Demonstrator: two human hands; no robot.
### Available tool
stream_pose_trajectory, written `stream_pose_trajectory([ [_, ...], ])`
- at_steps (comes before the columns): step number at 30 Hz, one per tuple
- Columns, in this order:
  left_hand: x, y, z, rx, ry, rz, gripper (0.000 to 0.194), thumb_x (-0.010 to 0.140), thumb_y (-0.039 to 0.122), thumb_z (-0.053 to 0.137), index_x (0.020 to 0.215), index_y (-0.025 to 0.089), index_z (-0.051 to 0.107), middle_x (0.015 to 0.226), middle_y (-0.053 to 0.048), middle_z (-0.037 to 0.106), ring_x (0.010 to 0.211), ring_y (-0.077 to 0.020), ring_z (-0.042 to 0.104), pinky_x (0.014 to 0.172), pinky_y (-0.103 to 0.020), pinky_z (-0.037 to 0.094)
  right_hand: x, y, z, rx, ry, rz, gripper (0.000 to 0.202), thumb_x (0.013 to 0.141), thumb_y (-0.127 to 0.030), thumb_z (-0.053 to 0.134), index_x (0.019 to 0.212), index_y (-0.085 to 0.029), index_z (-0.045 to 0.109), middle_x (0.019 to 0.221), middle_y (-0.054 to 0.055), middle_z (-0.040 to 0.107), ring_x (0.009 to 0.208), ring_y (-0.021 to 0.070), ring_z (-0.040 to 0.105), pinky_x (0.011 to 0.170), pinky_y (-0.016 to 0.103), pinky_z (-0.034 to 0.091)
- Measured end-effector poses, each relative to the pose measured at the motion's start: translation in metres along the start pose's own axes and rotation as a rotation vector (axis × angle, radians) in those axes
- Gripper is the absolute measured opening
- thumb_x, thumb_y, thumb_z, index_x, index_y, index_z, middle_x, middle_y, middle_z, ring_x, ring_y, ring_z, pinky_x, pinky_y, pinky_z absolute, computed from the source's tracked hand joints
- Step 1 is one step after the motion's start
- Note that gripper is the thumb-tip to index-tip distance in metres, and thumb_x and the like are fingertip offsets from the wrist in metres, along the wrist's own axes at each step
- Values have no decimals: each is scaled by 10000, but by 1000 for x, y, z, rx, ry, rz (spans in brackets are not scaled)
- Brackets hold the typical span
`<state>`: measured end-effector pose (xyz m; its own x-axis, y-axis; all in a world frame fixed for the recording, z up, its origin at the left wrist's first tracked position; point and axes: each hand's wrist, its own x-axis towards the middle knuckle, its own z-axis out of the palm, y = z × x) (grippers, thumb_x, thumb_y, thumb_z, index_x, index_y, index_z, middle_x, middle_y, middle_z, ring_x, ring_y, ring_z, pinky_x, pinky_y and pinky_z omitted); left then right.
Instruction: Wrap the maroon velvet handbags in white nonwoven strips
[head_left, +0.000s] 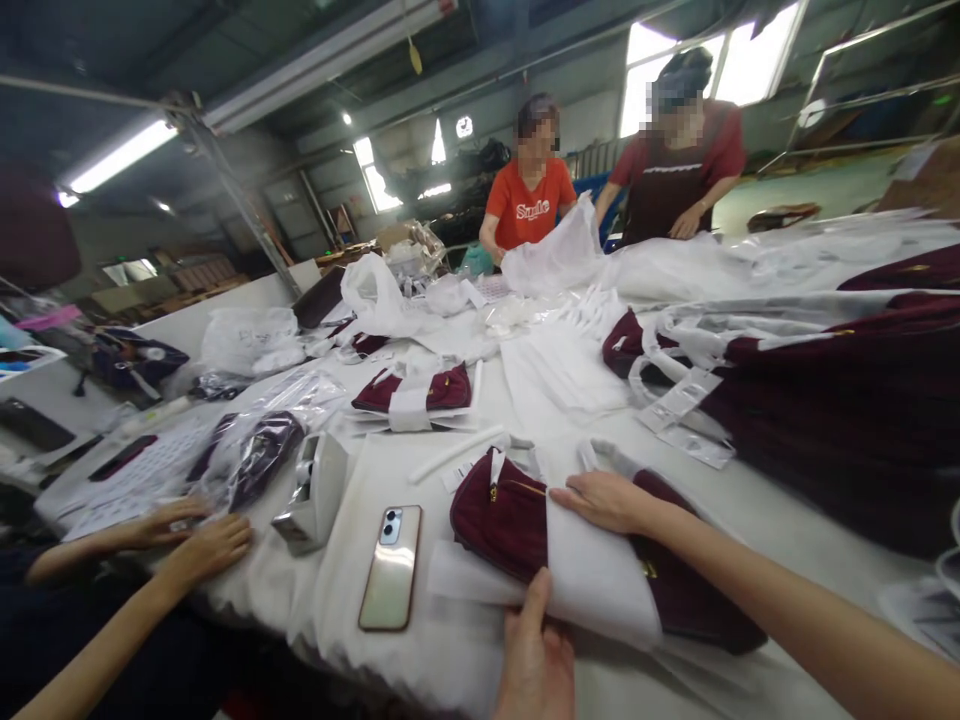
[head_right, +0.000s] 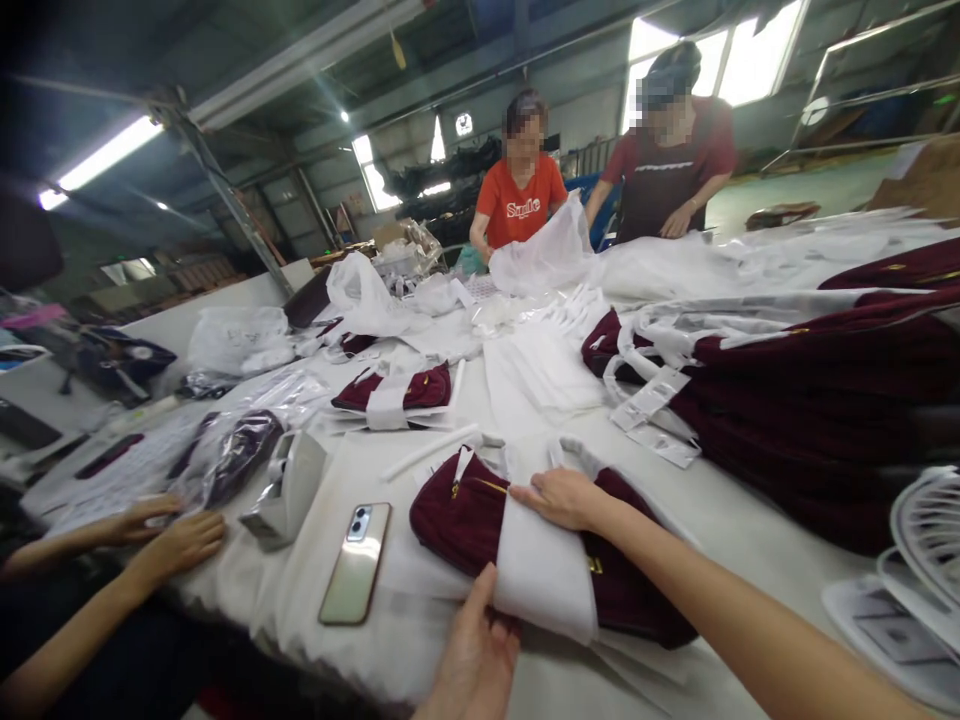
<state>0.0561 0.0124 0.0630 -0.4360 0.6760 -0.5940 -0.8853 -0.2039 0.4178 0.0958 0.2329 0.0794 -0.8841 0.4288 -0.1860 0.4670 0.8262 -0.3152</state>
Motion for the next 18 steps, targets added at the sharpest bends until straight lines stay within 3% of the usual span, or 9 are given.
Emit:
stream_pose_trajectory([
  [3,5,-7,0,-5,55,10,579,777,309,757,1267,209,466,1209,-94,681,1076,-224,673,924,-312,547,10,6,8,17,-33,64,904,880,-809,213,945,-60,714,902,232,707,850,324,684,739,383,472],
  [8,14,-2,1,81,174,17,521,759,314,749,1182,148,495,1090,-114,711,912,-241,705,808,-338,576,10,1,-16,110,-9,175,886,770,-910,299,697,-116,684,686,142,667,636,246,630,557,308,376],
  [13,15,20,-5,93,120,116,549,785,369,747,1225,150,503,1181,-123,687,1046,-254,678,874,-338,563,11,-5,-25,103,86,187,797,798,-865,339,602,-156,645,605,93,622,561,196,559,550,291,349],
  [18,25,17,-23,161,99,77,763,736,458,796,1323,146,422,1286,-160,631,1178,-279,620,947,-351,542,20,14,-21,272,123,217,784,933,-702,197,779,-145,727,746,127,705,675,219,636,663,303,441],
])
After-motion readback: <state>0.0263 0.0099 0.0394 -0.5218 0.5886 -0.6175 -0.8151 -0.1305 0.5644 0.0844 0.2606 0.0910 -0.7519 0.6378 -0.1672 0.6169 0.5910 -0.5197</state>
